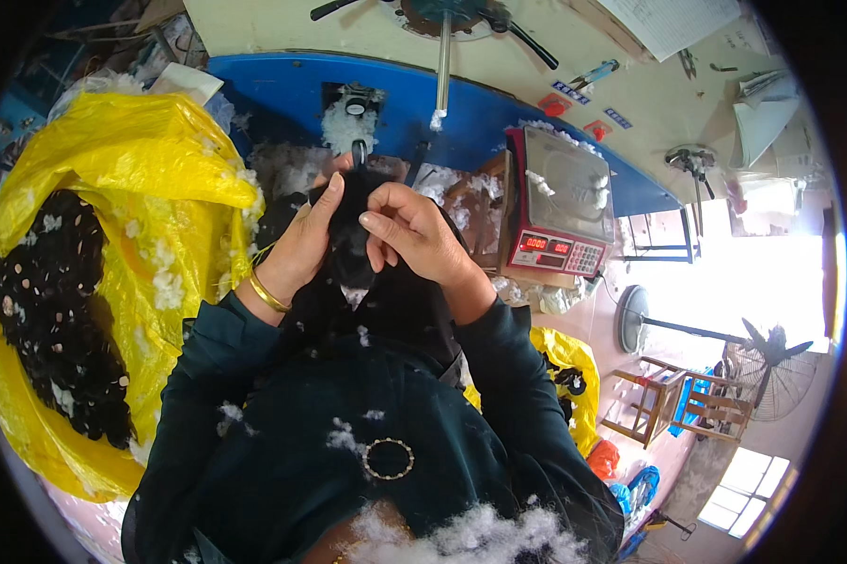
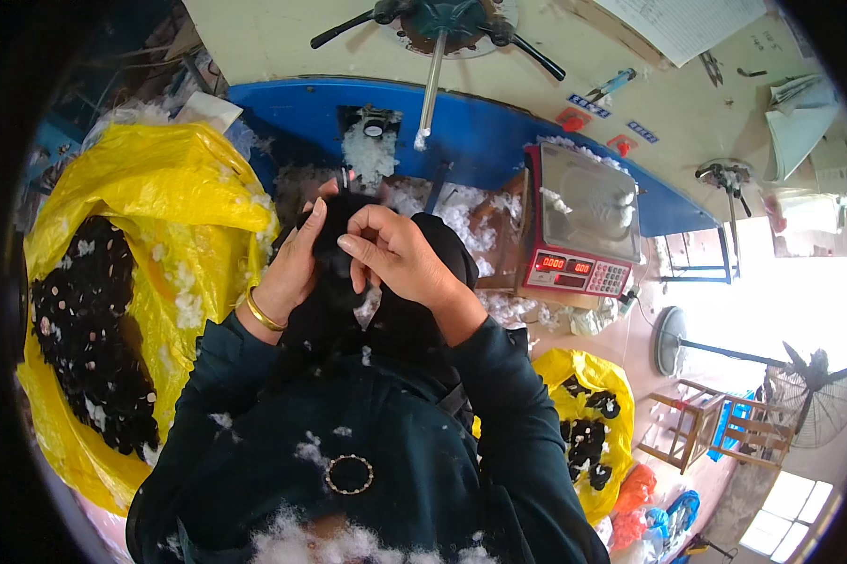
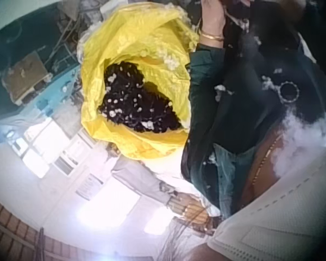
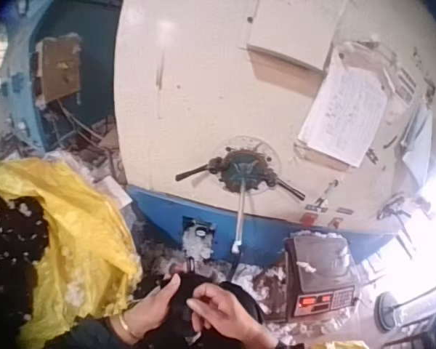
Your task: The person repeatedly stuffs small black plush toys with white cotton-like filling using a hand-operated stuffing machine. After each toy is filled, it is placed on a digital scale, then the person retrieves another toy from a yellow bag and repeats the process.
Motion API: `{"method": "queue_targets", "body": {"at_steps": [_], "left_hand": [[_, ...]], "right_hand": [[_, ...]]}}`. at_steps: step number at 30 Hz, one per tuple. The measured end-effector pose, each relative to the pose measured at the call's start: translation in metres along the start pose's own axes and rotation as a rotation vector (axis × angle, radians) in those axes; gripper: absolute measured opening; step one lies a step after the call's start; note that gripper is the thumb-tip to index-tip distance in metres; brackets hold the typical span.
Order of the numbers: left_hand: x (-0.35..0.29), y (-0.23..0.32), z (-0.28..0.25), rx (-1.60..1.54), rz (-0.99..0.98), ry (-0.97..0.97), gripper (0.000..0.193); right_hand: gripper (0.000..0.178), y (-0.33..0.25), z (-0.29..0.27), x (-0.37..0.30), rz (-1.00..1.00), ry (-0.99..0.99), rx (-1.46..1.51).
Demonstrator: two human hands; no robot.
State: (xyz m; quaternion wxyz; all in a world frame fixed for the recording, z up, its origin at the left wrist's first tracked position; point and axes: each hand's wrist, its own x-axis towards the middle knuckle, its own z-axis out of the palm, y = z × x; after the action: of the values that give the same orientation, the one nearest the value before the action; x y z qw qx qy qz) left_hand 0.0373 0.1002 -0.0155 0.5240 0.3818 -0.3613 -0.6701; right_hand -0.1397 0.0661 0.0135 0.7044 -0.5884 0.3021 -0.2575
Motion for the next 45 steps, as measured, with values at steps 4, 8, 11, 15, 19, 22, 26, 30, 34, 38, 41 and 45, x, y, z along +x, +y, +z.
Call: {"method": "queue_targets", "body": {"at_steps": [4,8,11,15,19,22,26,30,34,38,41,45], "left_hand": [[0.006,0.0,-0.003,-0.031,-0.068,-0.075,0.056],[0.016,-0.003,0.003,0.025,-0.11,-0.17,0.047],[0.023,0.021,0.023,-0.166,-0.273,-0.096,0.048],[0.064,0.006,0.025,-0.163,-0.164,-0.021,0.039],[0.081,0.022,0.05,0.18,0.062,0.008,0.027],[0.095,0.024,0.049,0.339,0.173,0.017,0.023],[0.108,0.035,0.052,0.82,0.457,0.117,0.032],[0.094,0.025,0.049,1.001,0.5,0.132,0.034],[0.068,0.017,0.045,1.005,0.555,0.061,0.038],[0.09,0.023,0.029,-0.148,0.026,-0.199,0.035],[0.132,0.026,0.025,-0.441,-0.094,-0.102,0.034],[0.126,0.014,0.051,-0.192,0.058,0.014,0.03]], "right_hand": [[0.027,0.0,0.009,-0.009,0.025,0.11,-0.254],[0.04,0.007,-0.01,-0.018,-0.05,-0.033,-0.805],[0.043,-0.003,-0.032,-0.011,-0.409,0.301,-0.985],[0.036,-0.041,-0.053,0.037,-0.513,0.648,-1.085],[0.029,-0.05,-0.099,0.097,-0.445,0.813,-1.08],[0.034,-0.059,-0.138,0.132,-0.553,0.759,-1.102],[0.032,-0.062,-0.147,0.147,-0.581,0.796,-1.163],[0.029,-0.051,-0.12,0.118,-0.474,0.786,-1.13],[0.031,-0.047,-0.096,0.087,-0.359,0.775,-0.968],[0.032,-0.057,-0.098,0.091,-0.282,0.733,-0.949],[0.032,-0.07,-0.112,0.142,-0.246,0.907,-1.024],[0.029,-0.07,-0.123,0.157,-0.227,0.965,-1.044]]}}
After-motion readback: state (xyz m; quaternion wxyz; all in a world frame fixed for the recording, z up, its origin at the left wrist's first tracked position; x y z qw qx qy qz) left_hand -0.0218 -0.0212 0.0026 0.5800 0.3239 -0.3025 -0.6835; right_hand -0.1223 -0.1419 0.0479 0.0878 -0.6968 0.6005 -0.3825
